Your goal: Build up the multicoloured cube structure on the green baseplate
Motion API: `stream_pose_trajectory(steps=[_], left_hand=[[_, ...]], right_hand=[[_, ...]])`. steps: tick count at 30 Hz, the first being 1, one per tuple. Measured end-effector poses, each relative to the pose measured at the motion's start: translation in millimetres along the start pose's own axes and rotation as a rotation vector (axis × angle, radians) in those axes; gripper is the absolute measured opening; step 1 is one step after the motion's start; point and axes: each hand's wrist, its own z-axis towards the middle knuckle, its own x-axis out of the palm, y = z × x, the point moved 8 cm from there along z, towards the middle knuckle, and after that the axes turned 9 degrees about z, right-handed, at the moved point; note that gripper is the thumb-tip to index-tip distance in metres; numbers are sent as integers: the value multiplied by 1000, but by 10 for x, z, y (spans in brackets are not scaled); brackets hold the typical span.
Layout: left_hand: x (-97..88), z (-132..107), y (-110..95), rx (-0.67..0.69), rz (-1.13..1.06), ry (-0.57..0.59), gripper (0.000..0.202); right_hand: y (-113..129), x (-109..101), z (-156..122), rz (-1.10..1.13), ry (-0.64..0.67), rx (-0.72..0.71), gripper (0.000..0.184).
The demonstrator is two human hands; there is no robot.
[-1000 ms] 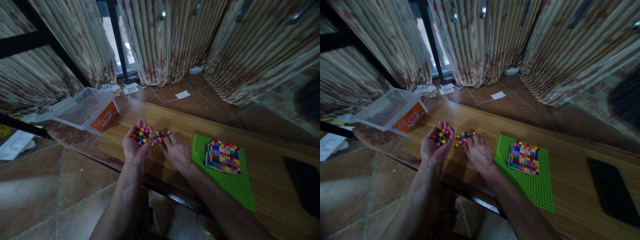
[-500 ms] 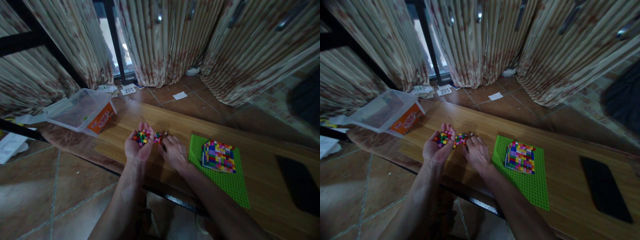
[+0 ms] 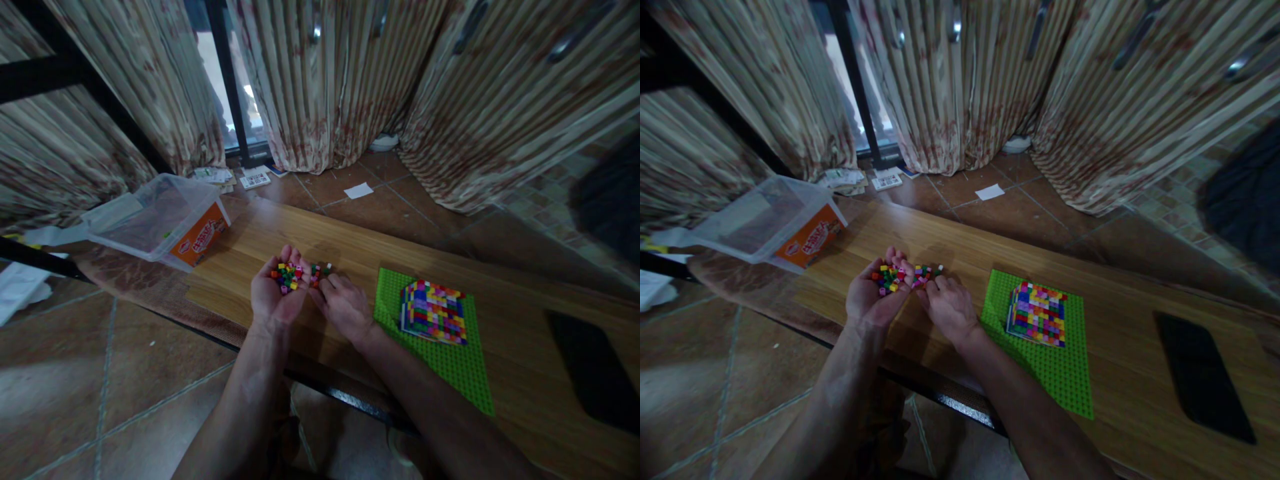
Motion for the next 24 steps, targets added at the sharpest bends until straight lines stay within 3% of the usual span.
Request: stream_pose_trajectory(steps=[9,17,24], left_hand=[[-9,-4,25,-8,62,-1,27],[2,1,34,-8,112,18,29],[-22,3,122,-32,146,-20,29]], right_hand=[[-28,-11,2,31,-76,-47,36],[-119,-68,41,219,-205,-48,43],[-458,-302,-5,518,-457,127,50]])
